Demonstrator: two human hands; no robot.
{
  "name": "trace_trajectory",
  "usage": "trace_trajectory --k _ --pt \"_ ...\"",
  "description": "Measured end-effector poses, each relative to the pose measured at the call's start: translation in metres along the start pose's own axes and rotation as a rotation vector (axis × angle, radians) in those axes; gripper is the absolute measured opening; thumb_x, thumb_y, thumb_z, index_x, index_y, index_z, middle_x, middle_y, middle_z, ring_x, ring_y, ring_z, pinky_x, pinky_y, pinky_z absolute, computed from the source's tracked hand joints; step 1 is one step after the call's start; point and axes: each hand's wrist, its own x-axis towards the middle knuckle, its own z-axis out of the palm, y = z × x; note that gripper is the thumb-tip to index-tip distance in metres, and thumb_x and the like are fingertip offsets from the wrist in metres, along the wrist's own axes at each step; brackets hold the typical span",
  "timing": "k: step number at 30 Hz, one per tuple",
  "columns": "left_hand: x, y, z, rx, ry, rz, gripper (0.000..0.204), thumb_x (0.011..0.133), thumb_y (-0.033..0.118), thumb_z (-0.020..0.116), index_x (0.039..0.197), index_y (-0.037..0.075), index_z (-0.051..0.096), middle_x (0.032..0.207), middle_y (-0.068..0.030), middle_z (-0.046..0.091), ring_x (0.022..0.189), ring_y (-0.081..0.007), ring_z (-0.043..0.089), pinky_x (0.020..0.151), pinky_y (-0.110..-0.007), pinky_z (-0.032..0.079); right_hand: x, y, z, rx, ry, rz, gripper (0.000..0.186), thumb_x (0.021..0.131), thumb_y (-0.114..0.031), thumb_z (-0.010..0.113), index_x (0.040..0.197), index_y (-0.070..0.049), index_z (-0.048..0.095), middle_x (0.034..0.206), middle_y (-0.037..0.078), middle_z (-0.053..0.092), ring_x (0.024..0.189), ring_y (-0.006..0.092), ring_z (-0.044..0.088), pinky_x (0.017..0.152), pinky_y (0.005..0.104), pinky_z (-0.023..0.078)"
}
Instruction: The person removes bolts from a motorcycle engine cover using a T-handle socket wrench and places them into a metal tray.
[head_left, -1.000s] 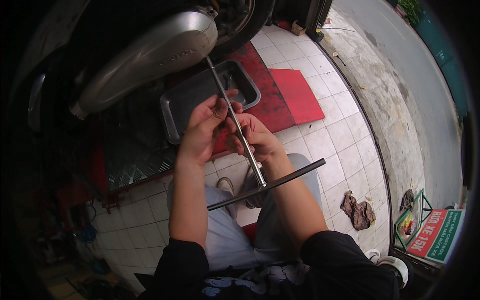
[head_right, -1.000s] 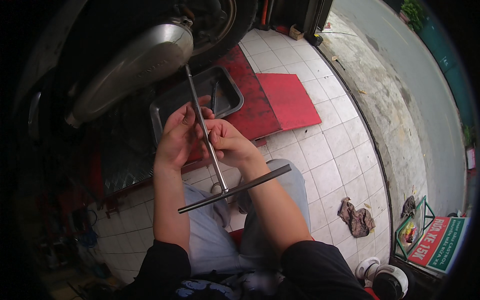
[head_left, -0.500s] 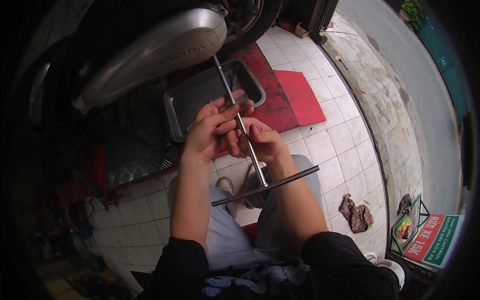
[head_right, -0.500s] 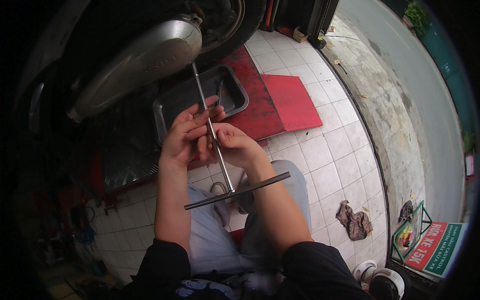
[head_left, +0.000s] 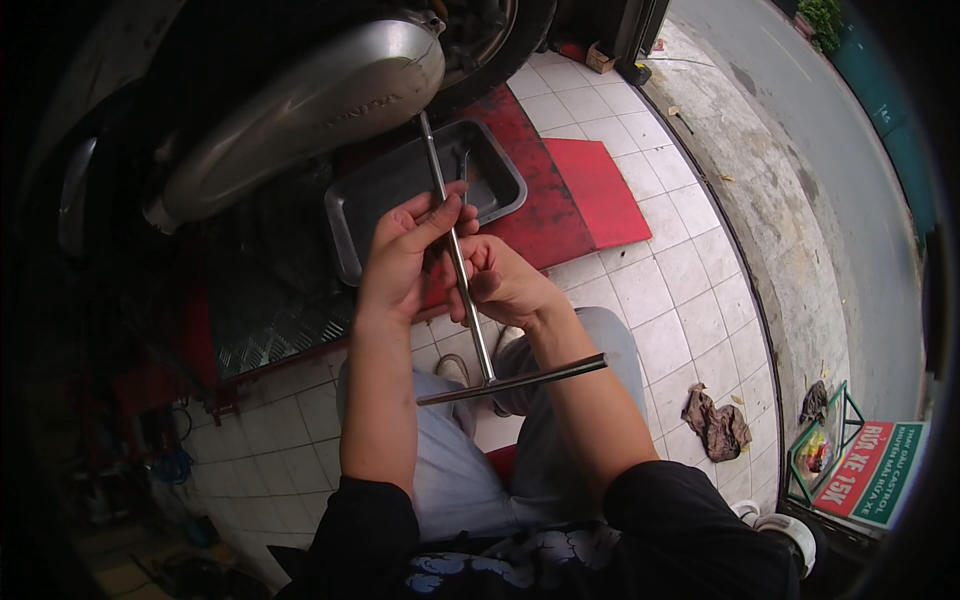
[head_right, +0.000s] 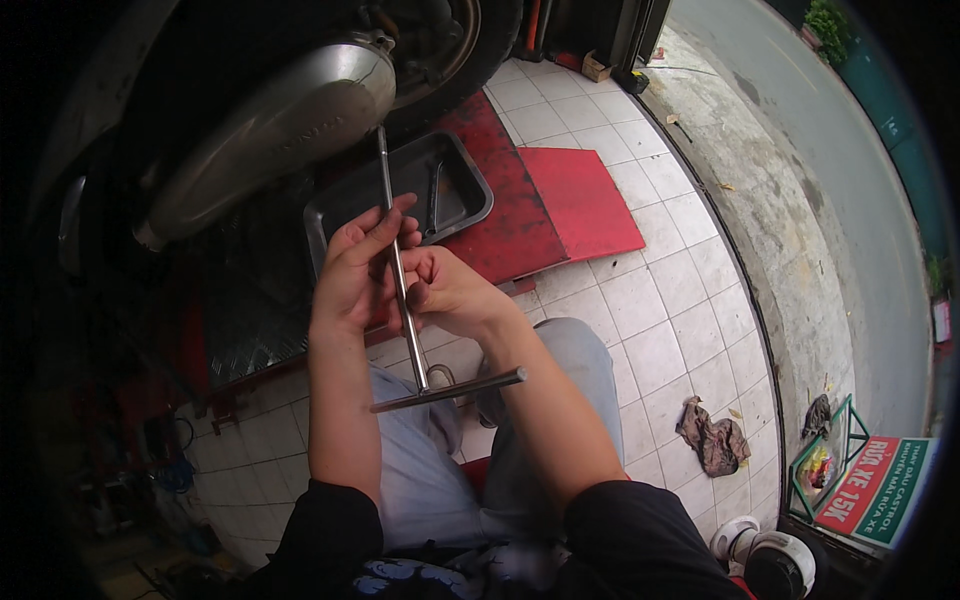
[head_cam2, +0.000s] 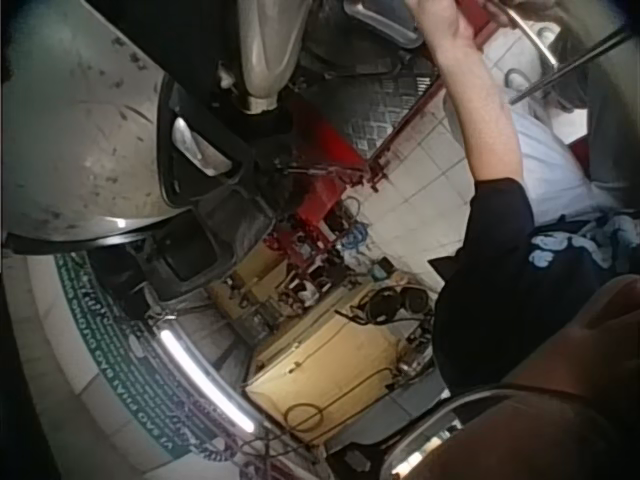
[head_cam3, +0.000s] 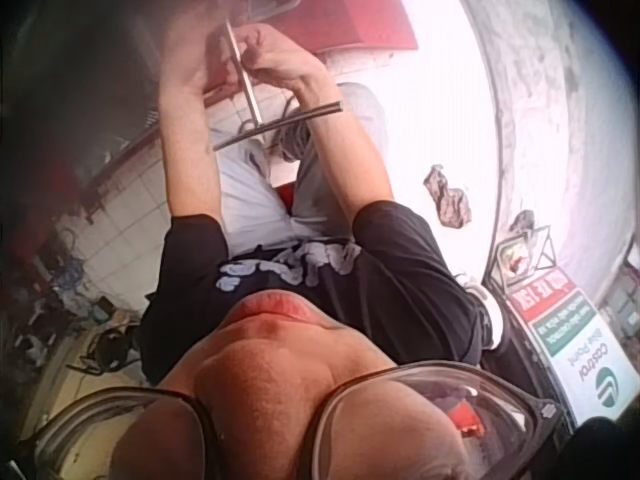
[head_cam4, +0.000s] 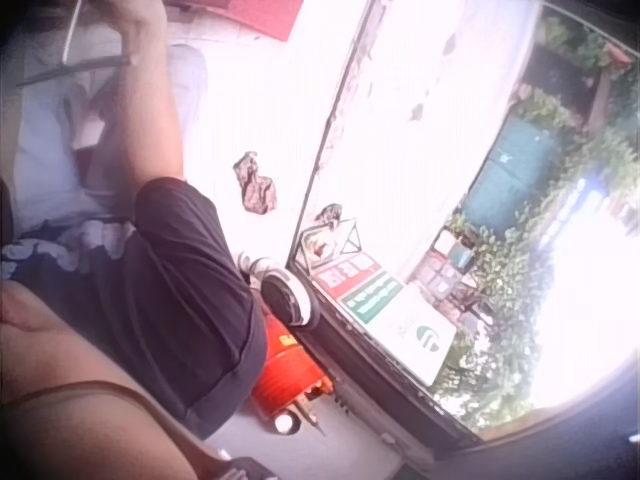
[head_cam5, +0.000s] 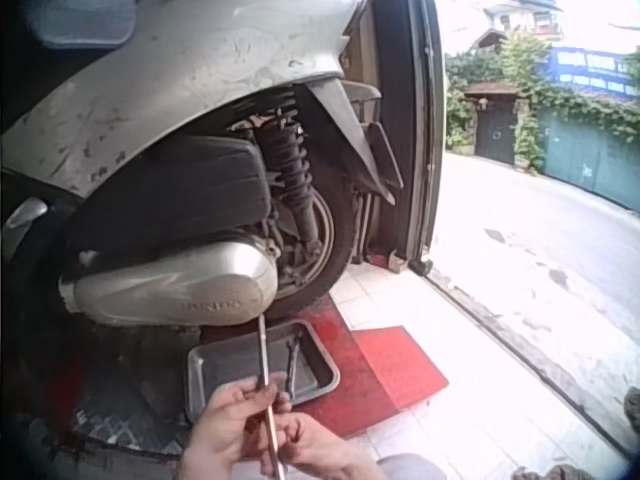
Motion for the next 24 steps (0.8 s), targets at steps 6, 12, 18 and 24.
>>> trace_trajectory --k 6,12,18,24 --pt "-0.002 0.004 0.015 -0.133 -0.049 0.016 0.049 0.100 0.028 0.051 0.134 -0.007 0.045 0.119 -0.0189 0.063 0.103 -0.0213 0.064 0.089 -0.031 0.053 -0.006 -0.017 0.008 0.157 0.016 0.016 0.053 0.081 -0.041 0.075 0.107 0.002 0.059 0.078 0.010 0.066 0.071 0.0191 0.069 0.063 0.0266 0.054" --pt "-0.001 0.001 0.010 0.024 -0.132 0.032 0.064 0.102 0.046 0.037 0.135 -0.008 0.043 0.119 -0.0201 0.062 0.108 -0.0235 0.061 0.093 -0.035 0.051 0.000 -0.001 0.006 0.175 -0.019 -0.071 0.043 0.083 -0.032 0.077 0.108 -0.002 0.058 0.081 0.008 0.065 0.071 0.0163 0.065 0.059 0.0241 0.048" --pt "0.003 -0.001 -0.001 0.172 0.015 0.092 0.067 0.101 0.054 0.037 0.131 -0.004 0.048 0.116 -0.0147 0.064 0.103 -0.0178 0.059 0.091 -0.031 0.047 0.004 0.002 0.008 0.104 -0.071 -0.019 0.036 0.088 -0.034 0.070 0.107 -0.008 0.052 0.087 0.010 0.070 0.070 0.0103 0.066 0.058 0.0195 0.048" --pt "0.012 -0.005 -0.007 0.204 0.202 0.100 0.050 0.103 0.042 0.042 0.121 -0.002 0.057 0.107 -0.0132 0.067 0.095 -0.0167 0.060 0.089 -0.031 0.046 0.006 0.009 0.004 0.132 -0.067 -0.020 0.034 0.088 -0.029 0.072 0.104 -0.007 0.052 0.085 0.012 0.071 0.063 0.0102 0.065 0.059 0.0197 0.051"
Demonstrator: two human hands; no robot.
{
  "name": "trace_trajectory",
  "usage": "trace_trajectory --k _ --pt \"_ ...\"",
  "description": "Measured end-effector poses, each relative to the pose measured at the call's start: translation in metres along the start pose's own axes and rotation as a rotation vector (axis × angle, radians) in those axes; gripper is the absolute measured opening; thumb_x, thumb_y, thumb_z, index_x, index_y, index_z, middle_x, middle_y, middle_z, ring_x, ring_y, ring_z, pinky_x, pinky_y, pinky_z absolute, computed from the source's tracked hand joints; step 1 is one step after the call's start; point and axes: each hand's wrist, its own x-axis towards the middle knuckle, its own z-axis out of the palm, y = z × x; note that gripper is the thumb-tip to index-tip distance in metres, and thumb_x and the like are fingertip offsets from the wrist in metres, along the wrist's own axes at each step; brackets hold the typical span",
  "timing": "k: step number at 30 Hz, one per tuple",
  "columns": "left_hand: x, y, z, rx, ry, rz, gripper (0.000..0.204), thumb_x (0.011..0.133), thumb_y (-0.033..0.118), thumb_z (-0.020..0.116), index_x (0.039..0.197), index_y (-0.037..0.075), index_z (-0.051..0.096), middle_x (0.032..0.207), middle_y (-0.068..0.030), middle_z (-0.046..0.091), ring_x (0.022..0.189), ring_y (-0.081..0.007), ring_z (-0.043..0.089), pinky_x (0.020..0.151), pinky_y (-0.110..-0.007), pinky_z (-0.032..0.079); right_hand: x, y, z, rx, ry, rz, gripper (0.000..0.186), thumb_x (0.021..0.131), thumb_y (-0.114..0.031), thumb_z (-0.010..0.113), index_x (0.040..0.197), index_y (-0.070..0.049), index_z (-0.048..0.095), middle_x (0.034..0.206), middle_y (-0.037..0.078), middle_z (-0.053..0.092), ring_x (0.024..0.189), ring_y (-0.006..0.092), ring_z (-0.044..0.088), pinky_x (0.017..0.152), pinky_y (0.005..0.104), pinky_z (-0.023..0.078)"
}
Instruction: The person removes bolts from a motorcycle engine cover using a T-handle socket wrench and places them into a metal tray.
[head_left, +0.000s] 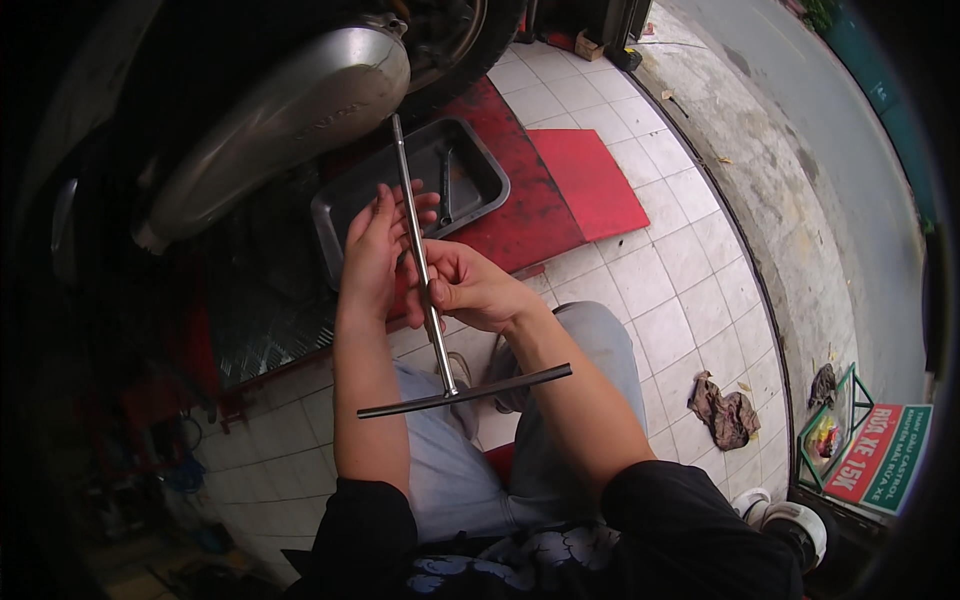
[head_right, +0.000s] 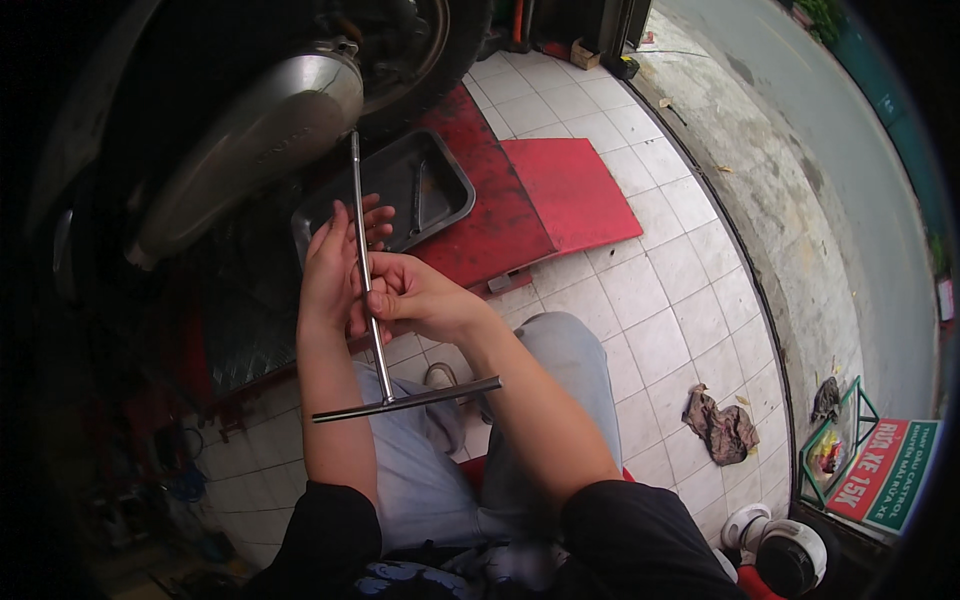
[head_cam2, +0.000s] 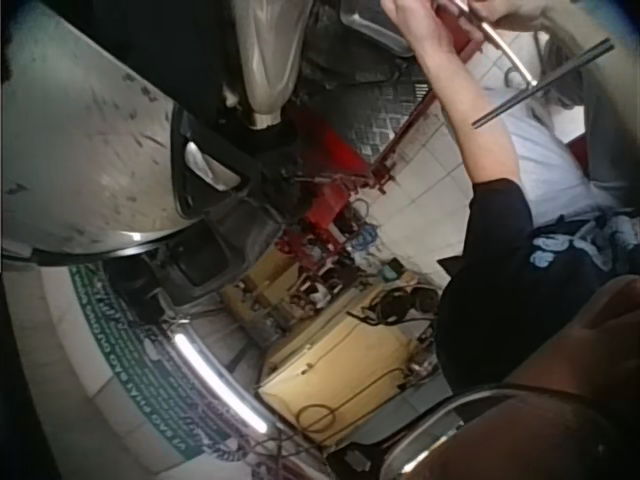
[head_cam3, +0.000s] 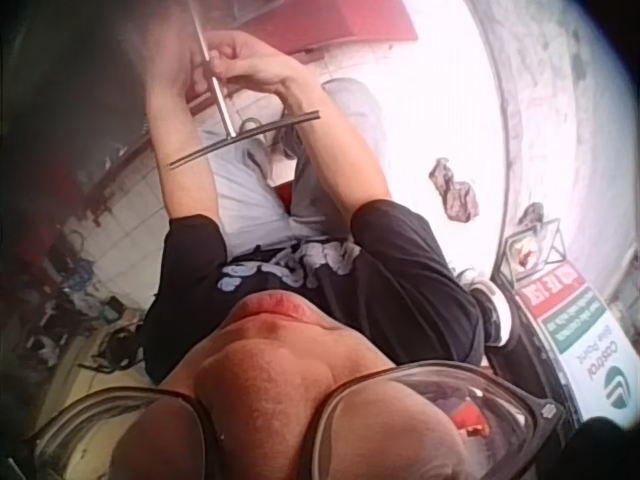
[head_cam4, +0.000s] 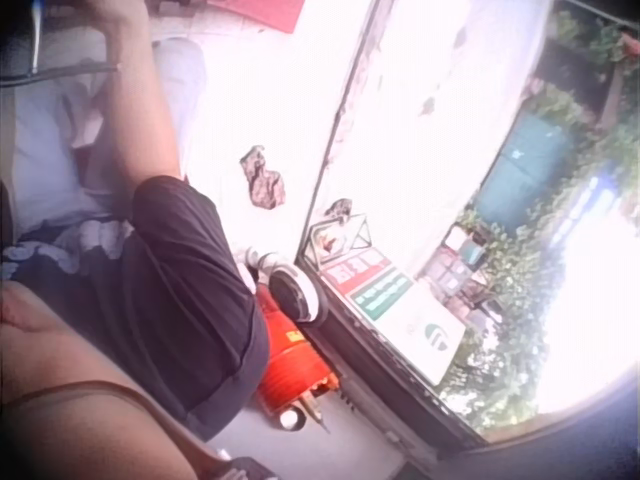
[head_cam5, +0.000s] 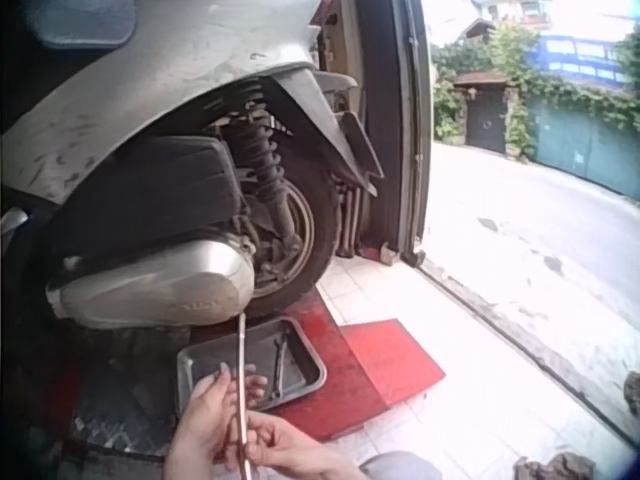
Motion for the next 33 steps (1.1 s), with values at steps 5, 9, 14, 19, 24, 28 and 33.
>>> trace_trajectory --k 5,9,14,19,24,28,33 --pt "0.009 -0.010 -0.007 0.040 0.032 -0.016 0.041 0.103 0.036 0.045 0.120 0.001 0.059 0.107 -0.0103 0.068 0.093 -0.0140 0.061 0.083 -0.028 0.046 -0.007 -0.010 -0.003 -0.072 -0.099 0.113 0.028 0.089 -0.022 0.070 0.101 -0.005 0.053 0.082 0.011 0.070 0.069 0.0138 0.068 0.059 0.0219 0.054" --pt "0.013 -0.017 -0.013 0.041 0.041 -0.024 0.037 0.102 0.030 0.047 0.125 0.003 0.056 0.110 -0.0086 0.068 0.092 -0.0121 0.062 0.079 -0.025 0.046 -0.010 -0.012 0.003 -0.119 -0.136 0.197 0.023 0.090 -0.017 0.068 0.099 -0.003 0.052 0.082 0.012 0.070 0.075 0.0175 0.071 0.062 0.0238 0.057" --pt "0.018 -0.019 -0.012 -0.021 0.037 -0.022 0.035 0.101 0.023 0.048 0.130 0.004 0.053 0.113 -0.0094 0.067 0.094 -0.0129 0.062 0.080 -0.026 0.046 -0.008 -0.007 -0.001 -0.056 -0.118 0.158 0.020 0.090 -0.015 0.067 0.097 -0.004 0.051 0.082 0.015 0.070 0.075 0.0208 0.072 0.062 0.0250 0.057" --pt "0.028 -0.011 -0.007 -0.043 0.004 0.098 0.050 0.100 0.019 0.048 0.146 0.008 0.033 0.127 -0.0123 0.060 0.101 -0.0170 0.059 0.083 -0.030 0.045 -0.009 -0.013 -0.002 -0.052 -0.077 0.134 0.019 0.091 -0.014 0.066 0.097 -0.004 0.051 0.082 0.015 0.070 0.074 0.0231 0.072 0.060 0.0254 0.057" --pt "0.039 -0.002 0.003 -0.098 -0.100 0.183 0.059 0.098 0.014 0.048 0.152 0.010 0.023 0.137 -0.0122 0.052 0.104 -0.0185 0.058 0.084 -0.031 0.046 -0.007 -0.015 -0.004 0.020 -0.063 0.102 0.024 0.089 -0.018 0.068 0.097 -0.003 0.051 0.078 0.014 0.069 0.070 0.0213 0.071 0.060 0.0251 0.057" --pt "0.043 -0.004 0.005 -0.150 -0.138 0.183 0.059 0.098 0.012 0.044 0.153 0.012 0.021 0.140 -0.0119 0.050 0.105 -0.0187 0.058 0.084 -0.030 0.046 -0.010 -0.014 -0.007 0.008 -0.090 0.090 0.027 0.089 -0.020 0.069 0.097 -0.003 0.050 0.077 0.015 0.069 0.067 0.0201 0.071 0.059 0.0257 0.057" --pt "0.043 -0.005 0.007 -0.124 -0.140 0.178 0.057 0.099 0.013 0.038 0.153 0.013 0.020 0.144 -0.0118 0.047 0.109 -0.0192 0.058 0.085 -0.030 0.047 -0.008 -0.014 -0.007 0.013 -0.095 0.087 0.027 0.088 -0.019 0.070 0.097 -0.003 0.049 0.077 0.015 0.069 0.066 0.0213 0.070 0.060 0.0275 0.057"
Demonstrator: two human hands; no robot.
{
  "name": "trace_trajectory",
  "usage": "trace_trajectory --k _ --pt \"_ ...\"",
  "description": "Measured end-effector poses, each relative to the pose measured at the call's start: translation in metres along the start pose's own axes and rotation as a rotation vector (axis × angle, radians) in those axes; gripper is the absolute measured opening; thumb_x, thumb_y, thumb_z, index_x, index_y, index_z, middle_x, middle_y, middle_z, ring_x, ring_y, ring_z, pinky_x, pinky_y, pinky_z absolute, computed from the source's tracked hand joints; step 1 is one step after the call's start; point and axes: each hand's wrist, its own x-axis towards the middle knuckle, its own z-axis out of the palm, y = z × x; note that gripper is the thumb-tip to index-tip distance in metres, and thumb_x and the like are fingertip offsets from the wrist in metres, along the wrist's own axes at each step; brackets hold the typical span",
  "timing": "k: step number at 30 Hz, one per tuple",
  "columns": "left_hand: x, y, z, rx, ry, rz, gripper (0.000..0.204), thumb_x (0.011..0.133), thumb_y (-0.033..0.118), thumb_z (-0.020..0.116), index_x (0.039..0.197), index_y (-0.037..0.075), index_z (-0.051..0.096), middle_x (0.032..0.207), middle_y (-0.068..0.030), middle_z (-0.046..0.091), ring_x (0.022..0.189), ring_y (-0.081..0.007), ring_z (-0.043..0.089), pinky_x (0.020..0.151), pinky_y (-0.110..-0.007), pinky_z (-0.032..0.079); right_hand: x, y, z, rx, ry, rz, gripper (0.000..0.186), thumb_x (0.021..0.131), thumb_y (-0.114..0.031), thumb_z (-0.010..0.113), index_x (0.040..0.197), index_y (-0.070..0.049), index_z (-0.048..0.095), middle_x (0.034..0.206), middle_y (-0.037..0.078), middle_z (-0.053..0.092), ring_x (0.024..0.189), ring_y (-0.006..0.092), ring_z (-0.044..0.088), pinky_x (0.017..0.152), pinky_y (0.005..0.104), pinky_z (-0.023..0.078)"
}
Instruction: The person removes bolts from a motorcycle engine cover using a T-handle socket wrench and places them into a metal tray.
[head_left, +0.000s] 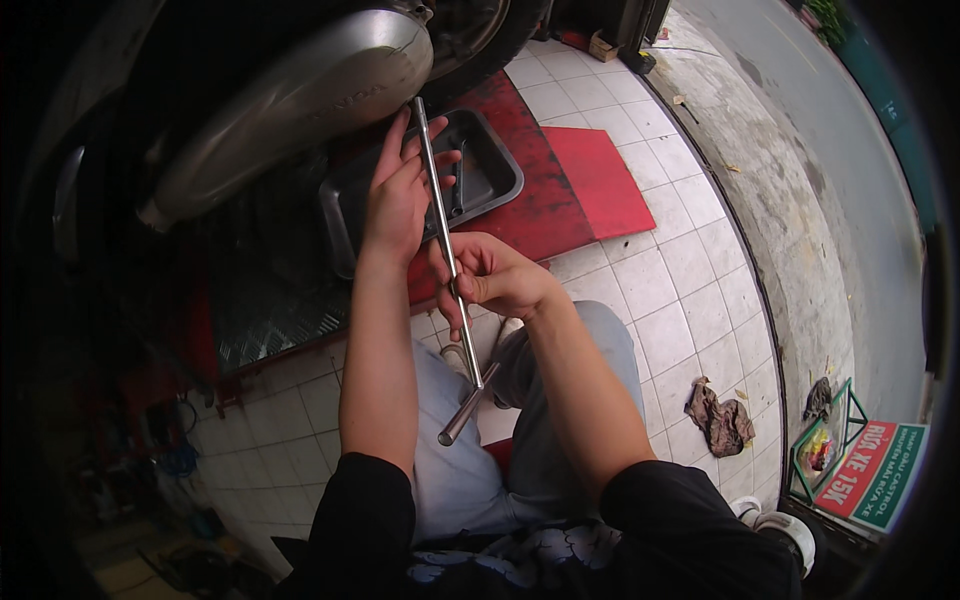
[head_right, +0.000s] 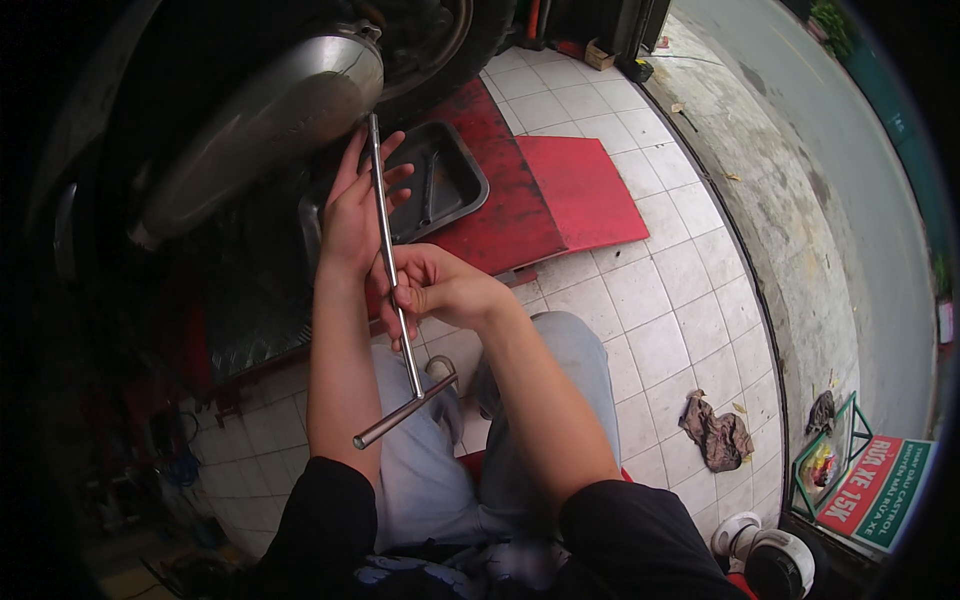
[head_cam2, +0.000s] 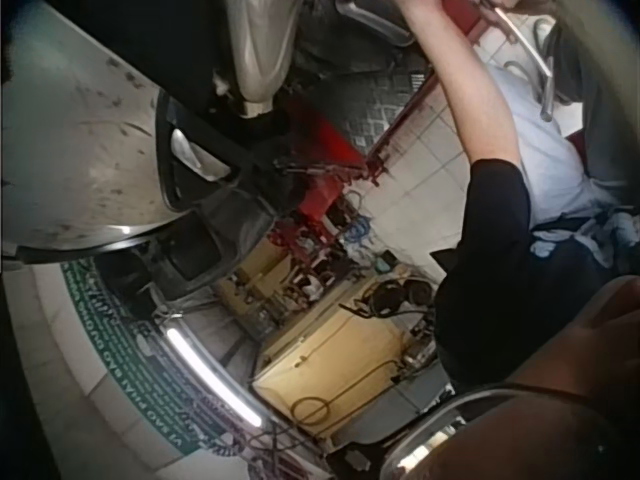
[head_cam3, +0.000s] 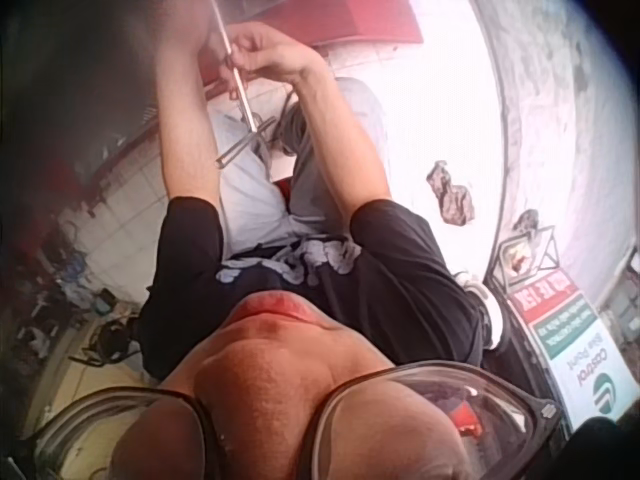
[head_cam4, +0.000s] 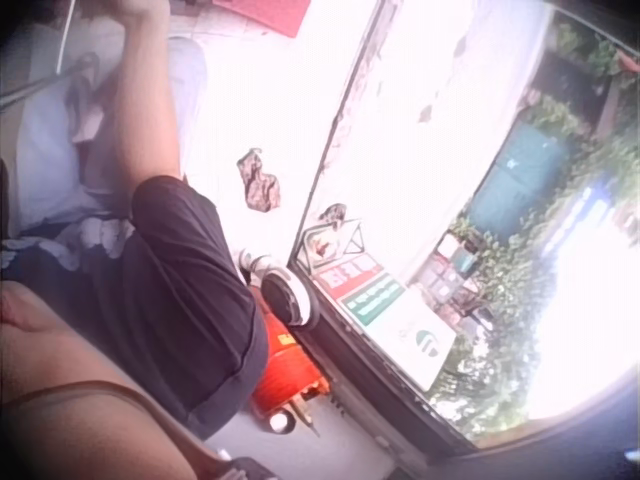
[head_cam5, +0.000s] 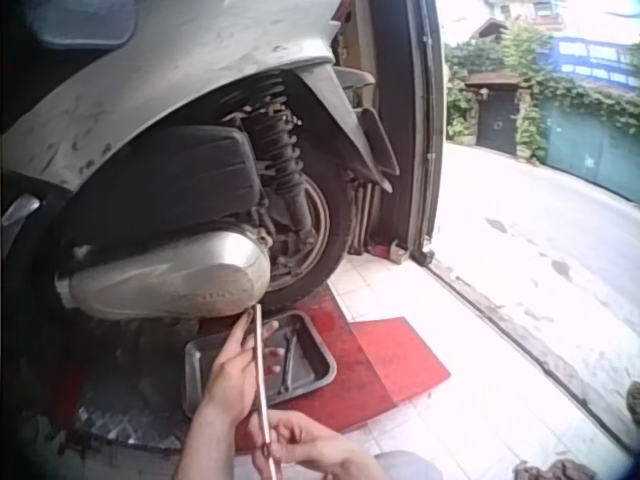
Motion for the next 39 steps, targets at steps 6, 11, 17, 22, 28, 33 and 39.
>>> trace_trajectory --k 6,11,17,22,28,33,39 --pt "0.004 -0.004 -0.003 -0.078 -0.036 0.022 0.057 0.099 0.014 0.040 0.152 0.013 0.022 0.149 -0.0102 0.041 0.112 -0.0201 0.058 0.086 -0.030 0.047 0.002 0.000 0.005 0.014 0.005 -0.017 0.027 0.089 -0.019 0.069 0.096 -0.003 0.049 0.077 0.016 0.069 0.066 0.0231 0.070 0.059 0.0269 0.056" --pt "0.007 -0.007 -0.005 -0.163 -0.013 0.038 0.053 0.097 0.015 0.046 0.148 0.012 0.030 0.147 -0.0089 0.043 0.112 -0.0206 0.057 0.086 -0.033 0.047 -0.001 -0.002 0.007 -0.026 0.027 -0.018 0.027 0.089 -0.019 0.069 0.096 -0.002 0.049 0.076 0.015 0.068 0.066 0.0234 0.070 0.058 0.0256 0.056" --pt "0.008 -0.012 -0.007 -0.359 0.064 0.021 0.039 0.094 0.018 0.054 0.132 0.009 0.047 0.127 -0.0056 0.057 0.106 -0.0197 0.058 0.085 -0.034 0.044 -0.003 -0.002 0.005 -0.022 0.062 -0.033 0.029 0.088 -0.019 0.070 0.097 -0.002 0.049 0.075 0.016 0.067 0.065 0.0223 0.070 0.058 0.0273 0.057" --pt "0.005 -0.027 -0.022 -0.360 0.198 -0.065 0.027 0.093 0.022 0.058 0.117 0.009 0.060 0.112 -0.0025 0.064 0.094 -0.0132 0.057 0.082 -0.031 0.044 -0.004 -0.002 0.007 -0.037 0.097 0.011 0.031 0.086 -0.020 0.073 0.097 -0.002 0.049 0.074 0.014 0.067 0.066 0.0205 0.069 0.063 0.0333 0.058" --pt "-0.013 -0.027 -0.042 0.300 0.330 -0.101 0.021 0.094 0.022 0.060 0.103 0.005 0.066 0.090 -0.0024 0.068 0.070 -0.0092 0.059 0.062 -0.023 0.047 -0.007 -0.005 -0.001 -0.083 0.123 0.044 0.031 0.087 -0.019 0.071 0.098 -0.003 0.047 0.074 0.012 0.062 0.069 0.0214 0.067 0.063 0.0398 0.061" --pt "-0.035 -0.030 -0.065 0.937 0.303 0.063 0.024 0.091 0.025 0.063 0.101 0.003 0.066 0.085 -0.0111 0.071 0.070 -0.0234 0.067 0.064 -0.034 0.052 -0.001 0.002 0.002 -0.020 0.102 0.045 0.030 0.087 -0.018 0.070 0.097 -0.002 0.047 0.074 0.012 0.062 0.070 0.0215 0.067 0.063 0.0395 0.061" --pt "-0.055 -0.009 -0.052 1.242 0.320 0.001 0.030 0.092 0.028 0.063 0.109 0.004 0.065 0.087 -0.0191 0.070 0.077 -0.0308 0.069 0.067 -0.037 0.053 0.015 0.026 0.008 0.017 -0.029 0.113 0.025 0.089 -0.018 0.068 0.097 -0.002 0.050 0.076 0.015 0.068 0.067 0.0226 0.070 0.058 0.0282 0.056"
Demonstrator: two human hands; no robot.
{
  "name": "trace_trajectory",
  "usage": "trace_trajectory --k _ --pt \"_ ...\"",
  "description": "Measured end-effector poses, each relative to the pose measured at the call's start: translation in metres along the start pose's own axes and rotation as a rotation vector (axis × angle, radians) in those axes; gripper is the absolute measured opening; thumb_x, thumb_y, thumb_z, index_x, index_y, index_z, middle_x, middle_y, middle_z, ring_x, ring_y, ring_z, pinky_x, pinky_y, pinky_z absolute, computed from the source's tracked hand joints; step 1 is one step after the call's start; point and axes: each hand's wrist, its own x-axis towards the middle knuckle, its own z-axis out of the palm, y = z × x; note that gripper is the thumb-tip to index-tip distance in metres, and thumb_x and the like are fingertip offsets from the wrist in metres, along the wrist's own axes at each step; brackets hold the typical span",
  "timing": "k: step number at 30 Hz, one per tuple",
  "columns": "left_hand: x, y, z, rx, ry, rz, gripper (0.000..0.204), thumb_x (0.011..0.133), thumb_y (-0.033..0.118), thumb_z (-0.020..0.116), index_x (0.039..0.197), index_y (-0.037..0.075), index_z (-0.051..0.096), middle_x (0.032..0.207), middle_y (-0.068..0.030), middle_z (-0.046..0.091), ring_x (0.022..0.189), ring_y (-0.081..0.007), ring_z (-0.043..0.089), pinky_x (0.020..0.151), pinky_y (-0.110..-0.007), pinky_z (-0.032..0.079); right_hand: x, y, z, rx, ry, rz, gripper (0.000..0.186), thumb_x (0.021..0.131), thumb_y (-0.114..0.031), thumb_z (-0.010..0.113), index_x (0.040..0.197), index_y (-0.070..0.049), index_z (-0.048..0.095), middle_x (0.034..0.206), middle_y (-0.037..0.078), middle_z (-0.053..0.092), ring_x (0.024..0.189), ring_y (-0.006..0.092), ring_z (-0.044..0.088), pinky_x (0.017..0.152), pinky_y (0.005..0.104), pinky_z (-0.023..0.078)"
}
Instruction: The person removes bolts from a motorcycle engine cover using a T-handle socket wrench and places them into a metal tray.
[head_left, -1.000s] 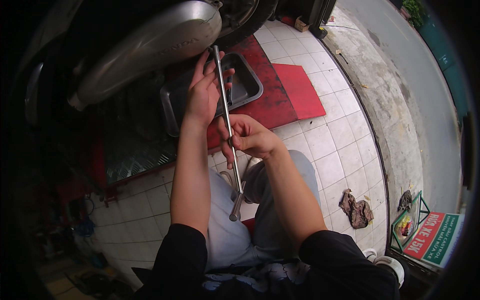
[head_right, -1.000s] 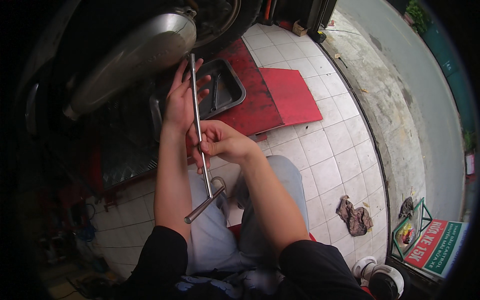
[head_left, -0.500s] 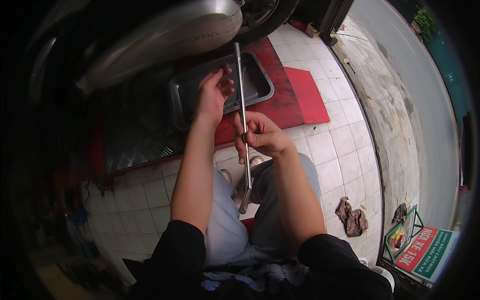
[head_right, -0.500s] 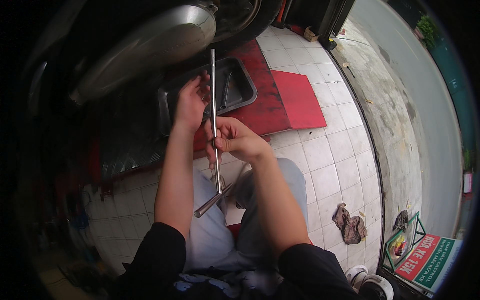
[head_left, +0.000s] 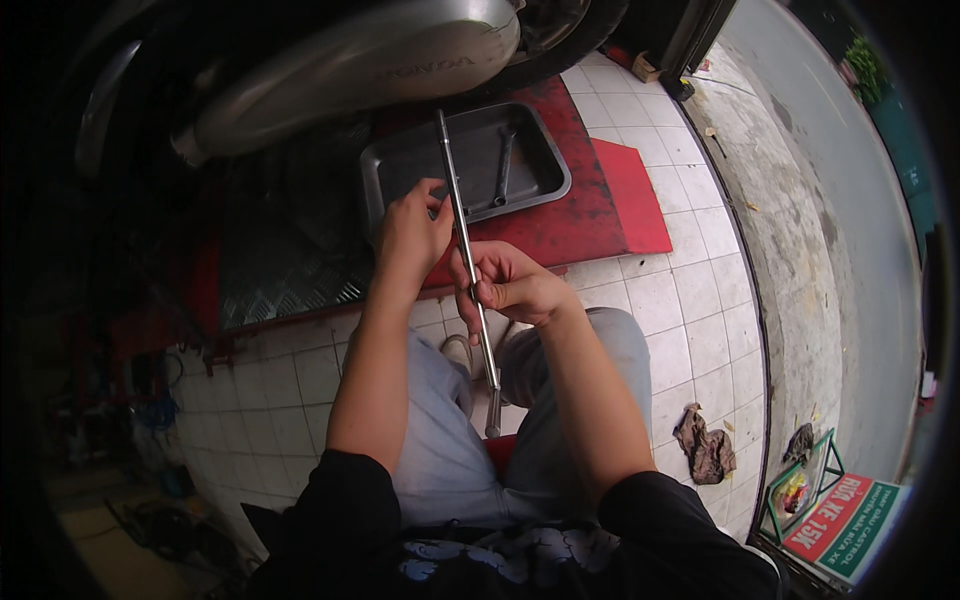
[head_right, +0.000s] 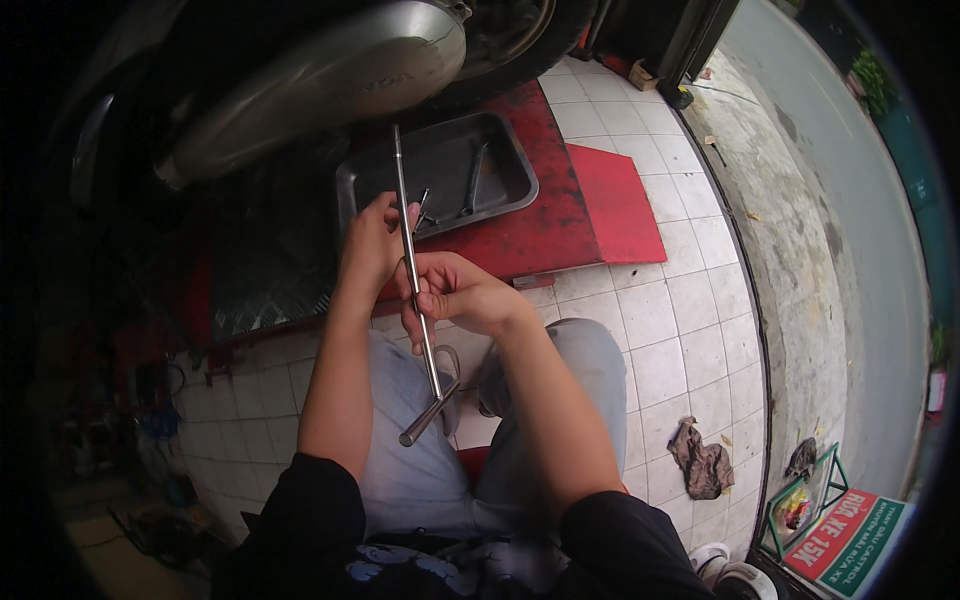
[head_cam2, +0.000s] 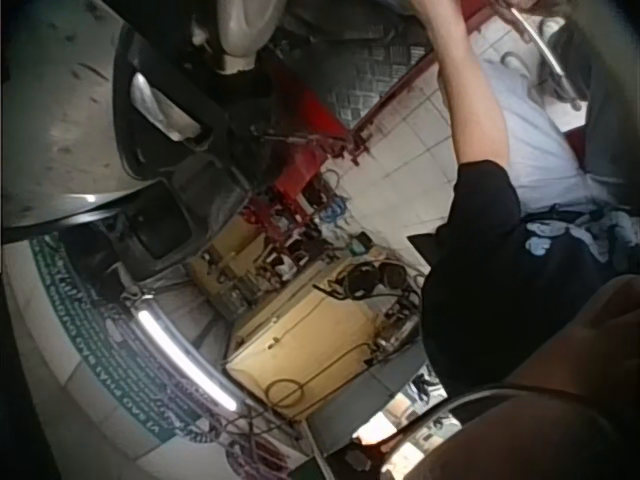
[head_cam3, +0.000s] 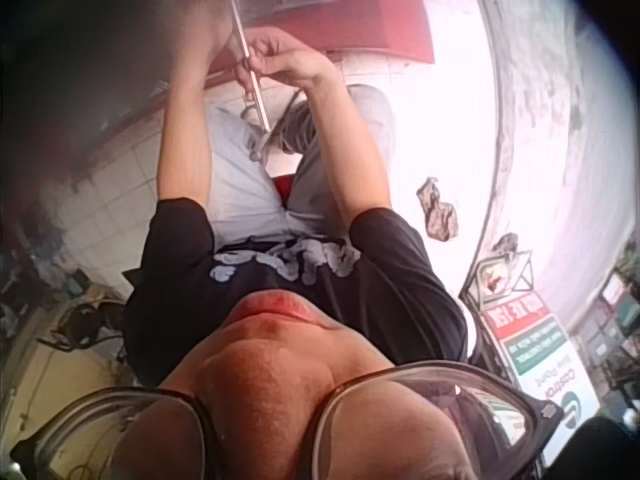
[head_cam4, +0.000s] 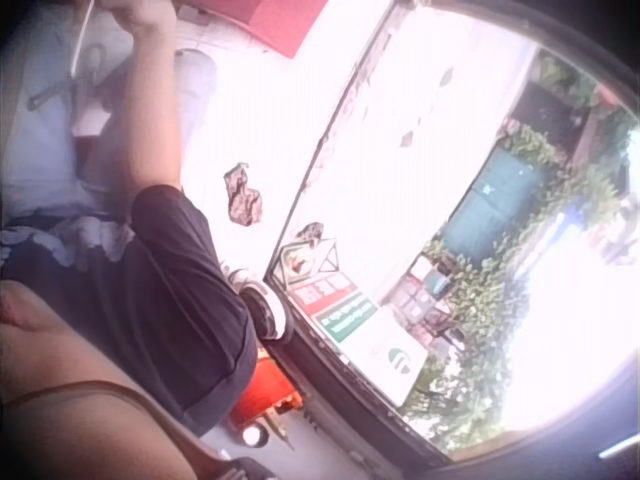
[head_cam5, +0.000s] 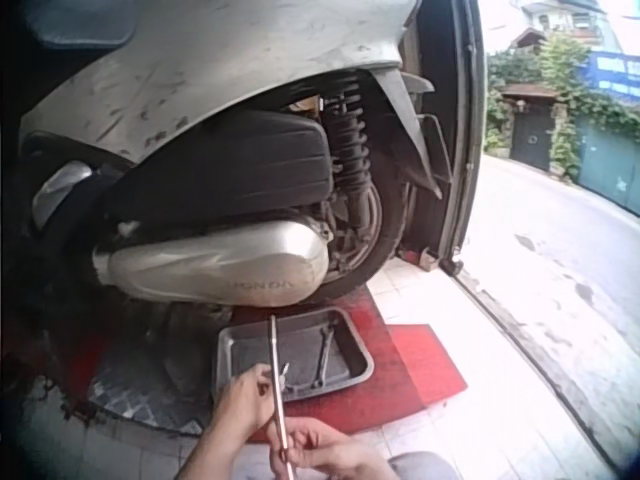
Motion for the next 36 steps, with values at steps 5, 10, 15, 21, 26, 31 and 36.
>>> trace_trajectory --k 5,10,15,21,26,31,36 --pt "-0.002 -0.001 -0.010 -0.483 0.048 -0.029 0.038 0.097 0.032 0.054 0.106 -0.003 0.064 0.084 -0.0144 0.070 0.066 -0.0195 0.065 0.059 -0.032 0.051 0.017 0.012 0.012 -0.038 -0.001 -0.001 0.041 0.093 -0.021 0.061 0.124 0.006 0.050 0.073 0.010 0.065 0.061 0.0176 0.066 0.054 0.0228 0.050" --pt "-0.007 -0.011 -0.023 -1.097 -0.041 -0.185 0.047 0.102 0.038 0.037 0.118 0.001 0.061 0.090 -0.0094 0.069 0.068 -0.0117 0.060 0.061 -0.022 0.045 0.032 0.019 0.024 0.053 0.120 -0.059 0.054 0.092 -0.016 0.061 0.135 0.010 0.042 0.070 0.005 0.057 0.058 0.0135 0.062 0.050 0.0203 0.046" --pt "-0.018 -0.008 -0.034 -1.235 -0.050 -0.114 0.042 0.102 0.036 0.043 0.117 0.003 0.063 0.088 -0.0077 0.069 0.067 -0.0069 0.056 0.063 -0.020 0.044 0.037 0.025 0.031 0.032 0.258 -0.121 0.056 0.087 -0.010 0.058 0.137 0.010 0.041 0.073 0.002 0.053 0.054 0.0097 0.057 0.050 0.0185 0.045" --pt "-0.025 -0.007 -0.043 -1.221 -0.016 -0.138 0.031 0.095 0.026 0.062 0.116 0.002 0.064 0.083 -0.0048 0.066 0.065 -0.0040 0.053 0.061 -0.018 0.042 0.037 0.021 0.042 0.095 0.195 -0.086 0.062 0.080 -0.004 0.059 0.137 0.012 0.040 0.072 0.001 0.050 0.050 0.0077 0.047 0.050 0.0210 0.041" --pt "-0.028 -0.008 -0.047 -1.225 -0.009 -0.162 0.032 0.094 0.025 0.064 0.116 0.001 0.064 0.083 -0.0032 0.063 0.072 -0.0049 0.055 0.062 -0.016 0.041 0.040 0.028 0.043 0.113 0.195 -0.093 0.063 0.079 -0.003 0.058 0.137 0.012 0.040 0.073 0.001 0.050 0.050 0.0084 0.047 0.050 0.0201 0.042" --pt "-0.031 -0.005 -0.049 -1.195 0.006 -0.183 0.033 0.093 0.027 0.065 0.116 0.002 0.064 0.082 -0.0020 0.061 0.069 -0.0039 0.052 0.061 -0.016 0.038 0.040 0.030 0.044 0.134 0.208 -0.096 0.062 0.080 -0.003 0.056 0.137 0.012 0.039 0.075 0.001 0.050 0.051 0.0088 0.049 0.049 0.0195 0.042" --pt "-0.032 -0.003 -0.048 -1.185 0.052 -0.204 0.034 0.092 0.027 0.065 0.116 0.003 0.065 0.081 -0.0015 0.061 0.067 -0.0033 0.051 0.060 -0.016 0.037 0.041 0.033 0.042 0.151 0.209 -0.105 0.063 0.080 -0.002 0.055 0.138 0.013 0.036 0.075 0.002 0.050 0.050 0.0081 0.048 0.047 0.0196 0.042"
